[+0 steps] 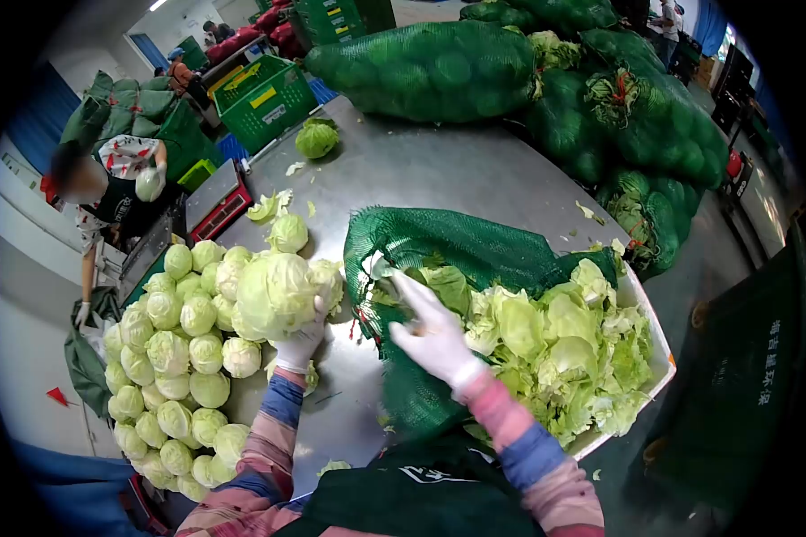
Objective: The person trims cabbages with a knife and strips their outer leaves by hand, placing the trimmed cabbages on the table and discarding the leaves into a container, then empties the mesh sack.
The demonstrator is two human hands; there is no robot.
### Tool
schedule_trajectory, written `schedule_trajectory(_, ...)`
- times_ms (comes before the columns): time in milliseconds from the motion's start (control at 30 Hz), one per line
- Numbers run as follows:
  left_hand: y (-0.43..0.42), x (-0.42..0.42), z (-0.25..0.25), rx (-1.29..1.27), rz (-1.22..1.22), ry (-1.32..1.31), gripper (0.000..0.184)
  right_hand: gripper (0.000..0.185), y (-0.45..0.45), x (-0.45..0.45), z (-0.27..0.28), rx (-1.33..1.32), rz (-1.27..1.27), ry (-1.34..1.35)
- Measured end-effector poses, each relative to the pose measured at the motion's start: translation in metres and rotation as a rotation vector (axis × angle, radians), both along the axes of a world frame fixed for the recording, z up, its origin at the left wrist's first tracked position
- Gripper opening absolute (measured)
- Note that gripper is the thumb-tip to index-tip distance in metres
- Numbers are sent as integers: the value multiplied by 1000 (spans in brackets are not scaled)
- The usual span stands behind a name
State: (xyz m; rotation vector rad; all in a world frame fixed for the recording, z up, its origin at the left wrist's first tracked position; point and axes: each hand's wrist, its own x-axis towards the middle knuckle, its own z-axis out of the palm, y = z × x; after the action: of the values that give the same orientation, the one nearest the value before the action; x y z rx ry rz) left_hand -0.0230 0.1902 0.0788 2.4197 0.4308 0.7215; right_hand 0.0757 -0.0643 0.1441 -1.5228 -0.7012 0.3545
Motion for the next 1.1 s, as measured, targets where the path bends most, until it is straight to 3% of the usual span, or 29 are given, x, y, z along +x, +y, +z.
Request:
schedule_trajectory(33,-7,1,-7,-13,3,4,41,68,16,1,12,-2,62,-31)
schedule_trajectory(100,-18,1,-21,499,-109,107,44,65,41,5,19,-47,82,-194)
schedule_trajectory(133,-23,-3,-28,532,-204,99,55,59,47,8,17,-50,116,-154)
schedule_trajectory(167,-28,-7,-34,520,-197,107,55,53,52,11,11,-53,148,-112)
schedule_trajectory(233,-43,-4,-30,2276,574,377,67,23,53,21,-7,-61,15,-139)
schedule_trajectory(267,-49,-3,-25,3111,1072,495,73,19,48,23,-5,-68,22,62)
schedule_trajectory(333,-59,-3,-2,3154,943,458,74,10,33,30,2,-36,-29,460)
schedule_trajectory(367,-62,-2,3,3188,830,413,74,10,26,34,3,109,-136,667)
schedule_trajectory(433,-65,-1,1,3217,770,434,74,14,14,39,3,124,-216,576)
schedule_trajectory(467,-68,1,3,3223,707,458,74,22,8,32,6,-100,-204,388)
schedule_trajectory(567,-82,10,7,3225,652,431,72,54,-1,8,-21,-260,-148,-149)
schedule_trajectory(633,-91,12,-2,3516,502,650,67,71,-7,-9,-11,-407,-93,-285)
schedule_trajectory(667,-92,11,-27,3484,733,676,64,75,-7,-15,-11,-403,-88,-374)
schedule_trajectory(733,-112,19,-6,3600,661,754,64,82,-6,-21,-13,-399,-144,-662)
schedule_trajectory(767,-120,22,6,3711,577,869,64,82,-8,-21,-12,-401,-163,-658)
schedule_trajectory(800,-125,23,11,3655,595,866,65,81,-11,-21,-8,-468,-182,-686)
schedule_trajectory(900,-131,25,14,3628,525,780,65,78,-16,-17,-3,-527,-254,-775)
schedule_trajectory(933,-129,23,9,3492,606,737,65,76,-18,-17,-2,-545,-250,-798)
schedule_trajectory(1033,-131,23,-1,3492,596,710,65,67,-23,-14,-2,-551,-264,-874)
schedule_trajectory(1100,-143,18,13,3582,459,707,65,57,-27,-11,0,-569,-221,-859)
